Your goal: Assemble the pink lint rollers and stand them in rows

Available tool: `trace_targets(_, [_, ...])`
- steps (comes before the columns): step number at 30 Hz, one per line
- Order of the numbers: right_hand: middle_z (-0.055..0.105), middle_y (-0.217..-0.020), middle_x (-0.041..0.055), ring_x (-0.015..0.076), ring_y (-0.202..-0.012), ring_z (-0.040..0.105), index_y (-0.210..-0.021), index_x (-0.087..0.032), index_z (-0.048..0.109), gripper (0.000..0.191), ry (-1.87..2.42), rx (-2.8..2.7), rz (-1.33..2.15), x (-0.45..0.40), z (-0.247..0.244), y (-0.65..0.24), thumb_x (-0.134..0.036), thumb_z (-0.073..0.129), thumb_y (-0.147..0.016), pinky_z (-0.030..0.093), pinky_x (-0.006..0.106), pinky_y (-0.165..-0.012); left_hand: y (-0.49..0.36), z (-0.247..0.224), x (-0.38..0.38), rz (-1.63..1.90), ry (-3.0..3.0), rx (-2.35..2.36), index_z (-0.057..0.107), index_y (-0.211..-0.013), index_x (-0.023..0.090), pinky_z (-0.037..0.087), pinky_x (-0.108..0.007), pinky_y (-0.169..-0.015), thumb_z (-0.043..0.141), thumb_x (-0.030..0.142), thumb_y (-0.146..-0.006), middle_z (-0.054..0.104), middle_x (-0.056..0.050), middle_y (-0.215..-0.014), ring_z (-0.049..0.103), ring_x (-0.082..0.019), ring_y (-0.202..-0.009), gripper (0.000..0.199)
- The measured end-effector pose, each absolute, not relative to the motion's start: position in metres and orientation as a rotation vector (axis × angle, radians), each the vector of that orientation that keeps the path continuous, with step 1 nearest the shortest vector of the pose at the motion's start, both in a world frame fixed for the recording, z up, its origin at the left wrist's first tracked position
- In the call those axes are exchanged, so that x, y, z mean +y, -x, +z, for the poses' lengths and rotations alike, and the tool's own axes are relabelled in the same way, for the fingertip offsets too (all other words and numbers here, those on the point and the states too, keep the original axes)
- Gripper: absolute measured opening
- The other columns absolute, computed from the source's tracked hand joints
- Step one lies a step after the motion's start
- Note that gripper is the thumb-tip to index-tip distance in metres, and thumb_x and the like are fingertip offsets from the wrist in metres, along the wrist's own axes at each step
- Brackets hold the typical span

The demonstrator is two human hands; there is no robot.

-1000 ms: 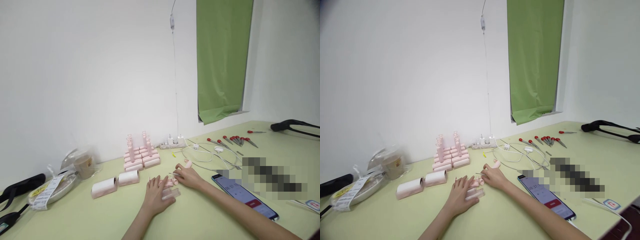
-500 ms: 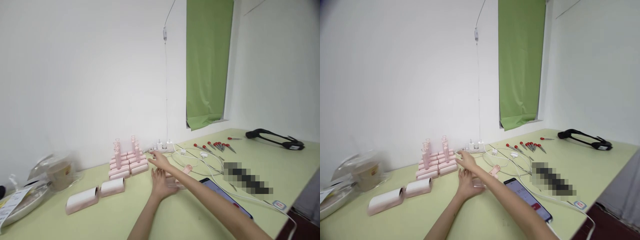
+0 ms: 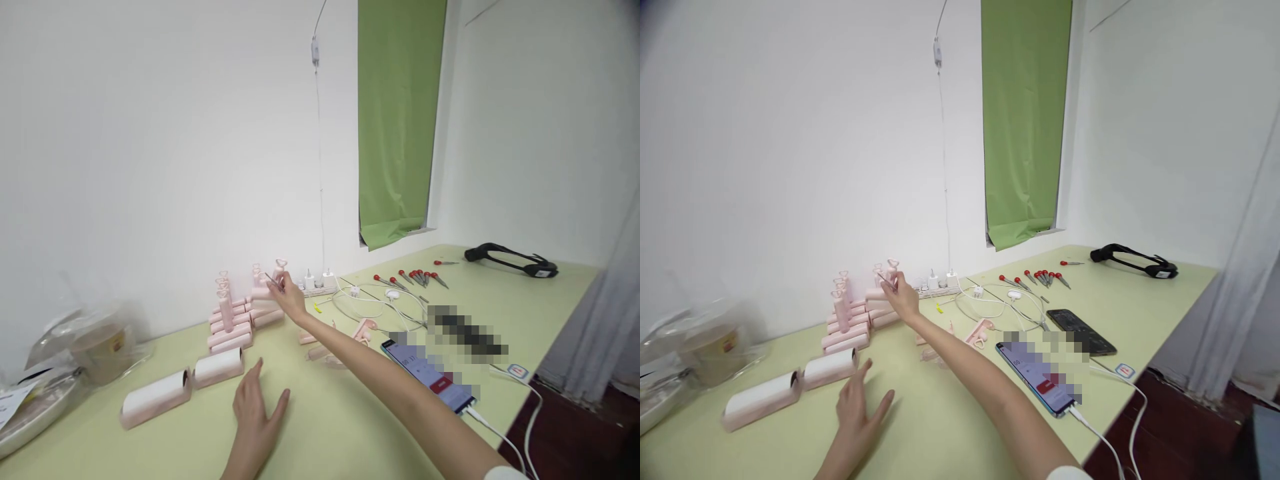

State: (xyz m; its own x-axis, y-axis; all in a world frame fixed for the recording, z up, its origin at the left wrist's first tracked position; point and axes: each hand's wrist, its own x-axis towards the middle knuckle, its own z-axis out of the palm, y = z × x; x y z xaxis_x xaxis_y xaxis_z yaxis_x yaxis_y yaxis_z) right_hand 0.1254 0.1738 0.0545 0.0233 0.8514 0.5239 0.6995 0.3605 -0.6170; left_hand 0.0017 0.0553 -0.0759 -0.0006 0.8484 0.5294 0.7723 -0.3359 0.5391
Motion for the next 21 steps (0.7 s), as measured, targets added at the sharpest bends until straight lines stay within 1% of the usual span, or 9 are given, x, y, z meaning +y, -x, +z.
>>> trace_targets(3, [0.054,-0.073,-0.0029,0.016,-0.067,0.053,-0.105,-0.025,0.038,0.04,1.3,-1.717,0.178,0.143,0.073,-0.139,-0.055,0.026,-0.082,0.031,0.023,-0.056,0.014,-0.068,0.043,1.503,-1.913,1.749,0.018,-0.128,0.019,0.027,-0.048,-0.094,0.046,0.045,-0.073,0.038,-0.012,-0.123,0.03,-0.029,-0.117,0.067])
trace_targets(5, [0.054,-0.071,-0.004,0.0146,-0.064,0.053,-0.099,-0.025,0.042,0.039,1.246,-1.757,0.198,0.118,0.072,-0.143,-0.057,0.03,-0.08,0.031,0.021,-0.054,0.021,-0.063,0.039,1.627,-1.837,1.646,0.012,-0.13,0.021,0.027,-0.047,-0.095,0.054,0.045,-0.067,0.032,-0.012,-0.128,0.029,-0.028,-0.118,0.079])
trace_targets(7, [0.055,-0.068,-0.0054,0.0126,-0.061,0.053,-0.09,-0.025,0.046,0.034,1.205,-1.835,0.263,0.094,0.057,-0.144,-0.055,0.039,-0.077,0.03,0.019,-0.052,0.025,-0.061,0.038,1.584,-1.802,1.526,0.01,-0.13,0.02,0.026,-0.045,-0.097,0.06,0.042,-0.062,0.03,-0.012,-0.128,0.031,-0.028,-0.118,0.087])
trace_targets(9, [0.056,-0.062,-0.0064,0.0114,-0.057,0.052,-0.083,-0.024,0.048,0.026,1.189,-1.935,0.357,0.075,0.034,-0.141,-0.049,0.048,-0.075,0.028,0.018,-0.05,0.028,-0.063,0.037,1.377,-1.739,1.417,0.009,-0.129,0.019,0.029,-0.042,-0.095,0.062,0.038,-0.061,0.041,-0.012,-0.119,0.039,-0.026,-0.112,0.088])
trace_targets(12, [0.053,-0.054,-0.0068,0.0113,-0.052,0.05,-0.077,-0.022,0.049,0.018,1.174,-2.001,0.441,0.059,0.002,-0.136,-0.039,0.053,-0.072,0.027,0.018,-0.048,0.032,-0.067,0.037,1.077,-1.718,1.363,0.023,-0.123,0.018,0.033,-0.038,-0.093,0.064,0.033,-0.058,0.051,-0.008,-0.105,0.047,-0.024,-0.103,0.079])
trace_targets(14, [0.051,-0.053,-0.0063,0.0118,-0.051,0.05,-0.077,-0.022,0.048,0.016,1.156,-1.996,0.452,0.056,-0.007,-0.135,-0.038,0.051,-0.074,0.028,0.019,-0.048,0.034,-0.067,0.037,0.974,-1.794,1.493,0.039,-0.114,0.016,0.031,-0.037,-0.093,0.068,0.033,-0.052,0.05,-0.009,-0.104,0.045,-0.026,-0.104,0.07])
trace_targets(16, [0.052,-0.055,-0.0055,0.0124,-0.052,0.051,-0.077,-0.021,0.048,0.018,1.097,-1.878,0.514,0.059,-0.004,-0.135,-0.04,0.049,-0.076,0.032,0.02,-0.05,0.035,-0.067,0.038,0.893,-1.846,1.649,0.048,-0.105,0.015,0.03,-0.038,-0.093,0.069,0.035,-0.049,0.048,-0.01,-0.104,0.042,-0.028,-0.104,0.063])
trace_targets(19, [0.056,-0.065,-0.0017,0.0141,-0.058,0.053,-0.082,-0.02,0.046,0.027,0.971,-1.573,0.609,0.065,0.019,-0.143,-0.047,0.044,-0.077,0.039,0.023,-0.053,0.036,-0.067,0.04,0.837,-1.86,1.697,0.049,-0.103,0.017,0.029,-0.038,-0.093,0.064,0.034,-0.054,0.047,-0.009,-0.106,0.039,-0.028,-0.107,0.055])
trace_targets(21, [0.056,-0.068,0.0004,0.0153,-0.063,0.054,-0.085,-0.02,0.044,0.029,0.898,-1.445,0.621,0.063,0.036,-0.154,-0.048,0.041,-0.079,0.042,0.025,-0.057,0.04,-0.067,0.041,0.861,-1.856,1.676,0.041,-0.115,0.016,0.024,-0.038,-0.097,0.061,0.026,-0.054,0.044,-0.01,-0.116,0.032,-0.028,-0.114,0.065])
